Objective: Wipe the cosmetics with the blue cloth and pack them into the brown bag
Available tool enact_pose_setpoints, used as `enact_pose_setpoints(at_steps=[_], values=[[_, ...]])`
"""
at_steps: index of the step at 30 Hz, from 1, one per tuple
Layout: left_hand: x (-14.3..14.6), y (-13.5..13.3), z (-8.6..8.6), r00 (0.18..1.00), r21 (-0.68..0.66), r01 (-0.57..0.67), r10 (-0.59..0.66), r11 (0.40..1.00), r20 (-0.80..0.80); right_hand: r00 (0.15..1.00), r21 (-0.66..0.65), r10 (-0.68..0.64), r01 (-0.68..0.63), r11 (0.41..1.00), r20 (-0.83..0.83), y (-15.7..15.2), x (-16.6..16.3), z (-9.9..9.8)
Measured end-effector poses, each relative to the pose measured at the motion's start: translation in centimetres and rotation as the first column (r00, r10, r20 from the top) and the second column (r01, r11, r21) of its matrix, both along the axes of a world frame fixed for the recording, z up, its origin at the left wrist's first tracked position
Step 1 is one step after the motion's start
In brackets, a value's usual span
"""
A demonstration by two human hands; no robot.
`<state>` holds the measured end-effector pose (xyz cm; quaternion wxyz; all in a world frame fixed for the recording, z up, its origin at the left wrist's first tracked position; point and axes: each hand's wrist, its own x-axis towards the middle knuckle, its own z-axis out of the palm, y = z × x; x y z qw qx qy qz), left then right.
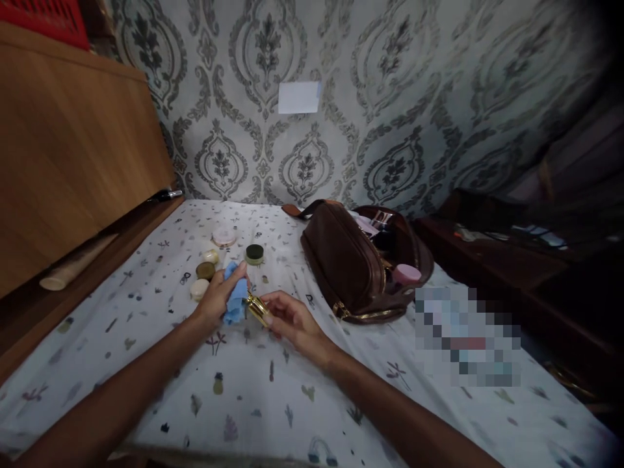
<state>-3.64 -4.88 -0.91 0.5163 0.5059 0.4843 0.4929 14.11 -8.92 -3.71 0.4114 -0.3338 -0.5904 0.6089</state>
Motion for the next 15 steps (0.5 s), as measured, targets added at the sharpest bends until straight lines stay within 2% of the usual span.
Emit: enact_pose_setpoints(at_steps=[3,7,10,15], values=[[0.0,0.05,-0.01,1.0,0.012,0.014,-0.014,1.0,-0.008,0.986,-0.207,0.008,-0.042,0.977,-0.165,0.46,0.18,0.07],[-0.19,-0.32,0.11,0.978,0.204,0.104,-0.062,0.974,-0.2,0.956,-0.392,-0.025,-0.096,0.915,-0.293,0.81,0.36,0.33],[-0.29,-0.58,0.1,0.927,0.319,0.189,-0.062,0.929,-0.37,0.959,-0.382,-0.032,-0.081,0.921,-0.281,0.73,0.29,0.42],[-0.34,-0.64,-0.23,0.905,0.289,0.205,-0.069,0.935,-0.42,0.991,-0.233,0.02,-0.051,0.971,-0.132,0.33,-0.06,0.17]])
